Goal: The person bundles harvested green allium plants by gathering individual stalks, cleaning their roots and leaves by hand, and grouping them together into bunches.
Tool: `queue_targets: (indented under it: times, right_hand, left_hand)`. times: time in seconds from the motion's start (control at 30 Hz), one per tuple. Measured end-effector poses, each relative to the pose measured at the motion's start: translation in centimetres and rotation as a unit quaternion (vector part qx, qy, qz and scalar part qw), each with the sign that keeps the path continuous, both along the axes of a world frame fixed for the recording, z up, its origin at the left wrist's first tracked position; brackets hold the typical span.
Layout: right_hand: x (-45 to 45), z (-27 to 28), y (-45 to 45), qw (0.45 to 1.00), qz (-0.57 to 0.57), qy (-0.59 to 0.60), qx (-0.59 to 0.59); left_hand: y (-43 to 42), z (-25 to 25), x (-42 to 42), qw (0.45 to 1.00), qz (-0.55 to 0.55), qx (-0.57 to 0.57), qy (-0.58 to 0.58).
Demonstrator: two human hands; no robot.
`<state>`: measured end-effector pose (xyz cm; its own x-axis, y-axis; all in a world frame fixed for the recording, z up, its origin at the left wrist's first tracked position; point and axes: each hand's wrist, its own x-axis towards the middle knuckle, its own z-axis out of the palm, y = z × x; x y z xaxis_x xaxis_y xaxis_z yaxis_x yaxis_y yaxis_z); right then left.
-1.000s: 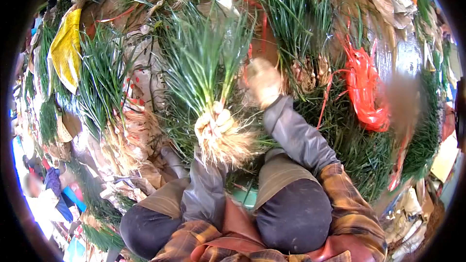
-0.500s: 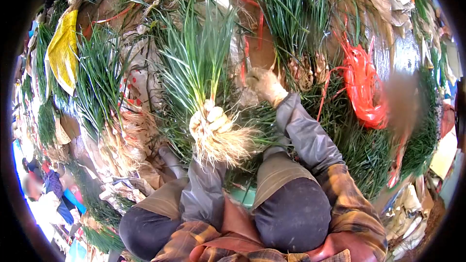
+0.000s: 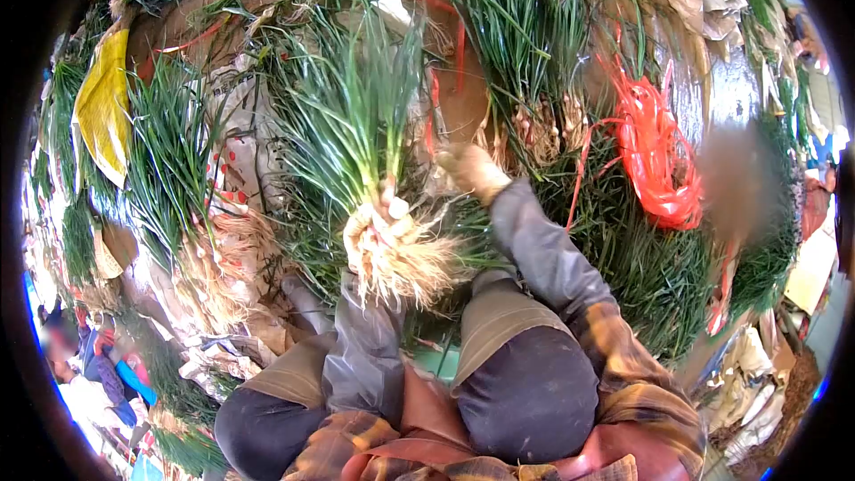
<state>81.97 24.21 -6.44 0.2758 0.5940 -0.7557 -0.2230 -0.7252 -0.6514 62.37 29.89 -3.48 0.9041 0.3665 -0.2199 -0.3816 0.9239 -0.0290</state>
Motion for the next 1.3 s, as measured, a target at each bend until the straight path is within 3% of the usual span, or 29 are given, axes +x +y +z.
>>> queue_targets:
  times: [0.03, 0.07, 0.1, 0.13, 0.17, 0.2, 0.23, 0.27, 0.3, 0.37, 0.43, 0.47, 0.5, 0.6, 0.63, 0.7, 0.73, 0.77, 0.83, 0.93, 0.97, 1.0, 1.03, 1.07, 1.1, 1.13, 1.2, 1.23, 1.3]
  right_hand:
    - [0.5, -1.8, -0.9, 0.985, -0.106, 0.134, -0.018]
    - [0.0, -1.6, -2.1, 0.942, -0.227, 0.235, 0.073]
    - [-0.6, -0.6, -1.7, 0.984, -0.079, 0.124, 0.098]
    - [-1.3, 0.4, -1.3, 0.991, 0.055, -0.006, 0.121]
    - [-2.7, 1.2, -0.9, 0.962, 0.235, -0.106, 0.094]
    - [-3.9, 1.0, -2.0, 0.840, 0.228, -0.439, 0.223]
    - [-3.5, -1.3, -1.9, 0.935, 0.116, -0.221, 0.250]
    - [-3.1, -3.7, -1.9, 0.965, -0.039, -0.011, 0.258]
    - [-1.2, -1.9, -1.3, 0.967, 0.010, -0.194, 0.164]
    - [2.6, 1.8, -0.1, 0.851, 0.136, -0.491, -0.128]
    - [4.9, -0.3, -1.1, 0.785, 0.186, -0.560, -0.192]
    - [5.5, -3.7, -2.3, 0.857, 0.079, -0.504, -0.077]
    - [5.7, -5.3, -2.5, 0.889, 0.079, -0.446, -0.062]
    - [2.9, -2.8, -2.3, 0.860, 0.173, -0.479, 0.037]
    - [2.1, -1.6, -2.4, 0.860, 0.147, -0.486, 0.047]
    - [2.9, 1.3, -0.7, 0.927, -0.003, -0.363, -0.099]
    - [3.9, -1.4, -1.5, 0.894, 0.025, -0.438, -0.097]
    - [4.2, -0.2, -1.1, 0.884, 0.025, -0.435, -0.167]
    - [4.7, -0.4, -0.8, 0.851, 0.100, -0.494, -0.147]
    - [7.3, -5.2, 0.4, 0.923, 0.184, -0.266, -0.207]
    - [7.8, -10.4, -0.4, 0.885, 0.293, -0.319, -0.169]
    - [7.3, -9.9, 0.5, 0.830, 0.388, -0.380, -0.125]
    - [6.4, -8.9, -1.1, 0.907, 0.213, -0.333, -0.143]
    - [4.4, -1.5, -0.7, 0.948, 0.014, -0.293, -0.126]
    - [4.1, -0.7, -0.5, 0.929, -0.030, -0.356, -0.097]
    - [4.8, -4.6, -1.0, 0.901, -0.015, -0.431, -0.054]
    - [5.1, -3.2, 0.2, 0.912, -0.021, -0.390, -0.127]
    - [5.2, -0.2, 1.5, 0.904, 0.083, -0.380, -0.175]
    - [6.7, -1.0, 2.6, 0.956, 0.079, -0.221, -0.176]
  left_hand:
    - [0.2, 0.3, 0.0, 0.996, -0.044, -0.040, 0.060]
    - [-0.2, 0.8, 0.3, 0.980, -0.091, -0.033, 0.174]
    - [-0.6, 1.0, 0.8, 0.949, -0.139, -0.022, 0.281]
    - [-1.3, -2.1, -0.5, 0.958, -0.174, -0.038, 0.225]
    - [-2.6, -0.6, 1.1, 0.962, -0.071, 0.004, 0.265]
    - [-3.0, -1.6, 0.9, 0.965, -0.069, -0.018, 0.253]
    - [-3.3, -2.4, 0.4, 0.967, -0.068, -0.041, 0.243]
    - [-3.2, -1.8, 0.6, 0.958, -0.082, -0.044, 0.270]
    - [-2.7, -1.0, 1.1, 0.950, -0.094, -0.044, 0.295]
    - [-2.2, -0.1, 1.7, 0.977, -0.087, -0.026, 0.194]
    - [-1.9, 0.9, 2.1, 0.982, -0.080, -0.040, 0.168]
    - [-2.0, 1.6, 2.5, 0.982, -0.082, -0.037, 0.168]
    - [-2.3, 2.5, 3.0, 0.979, -0.054, -0.046, 0.193]
    - [-2.3, -0.2, 2.4, 0.976, -0.039, -0.021, 0.212]
    - [-2.1, -1.9, 1.4, 0.975, -0.071, 0.007, 0.210]
    - [-1.7, -1.7, 1.3, 0.972, -0.104, 0.037, 0.209]
    - [-2.0, 0.1, 1.9, 0.975, -0.085, 0.007, 0.206]
    - [-2.0, 1.4, 2.3, 0.977, -0.067, -0.021, 0.202]
    - [-1.9, 0.6, 1.8, 0.979, -0.072, -0.008, 0.192]
    - [-1.7, 0.6, 2.1, 0.980, -0.071, 0.000, 0.184]
    - [-1.5, 0.6, 2.4, 0.981, -0.068, 0.001, 0.183]
    - [-1.4, 0.5, 2.5, 0.979, -0.063, 0.017, 0.191]
    - [-1.3, 0.5, 2.4, 0.977, -0.061, 0.033, 0.201]
    - [-1.2, 0.7, 2.3, 0.978, -0.064, 0.030, 0.196]
    - [-1.2, 0.4, 2.0, 0.978, -0.064, 0.029, 0.199]
    - [-1.3, 0.1, 1.7, 0.977, -0.072, 0.014, 0.198]
    - [-1.4, 0.0, 1.6, 0.976, -0.090, -0.006, 0.197]
    - [-1.4, 0.1, 1.7, 0.977, -0.091, -0.004, 0.195]
    - [-1.3, 0.5, 2.0, 0.977, -0.067, -0.002, 0.204]
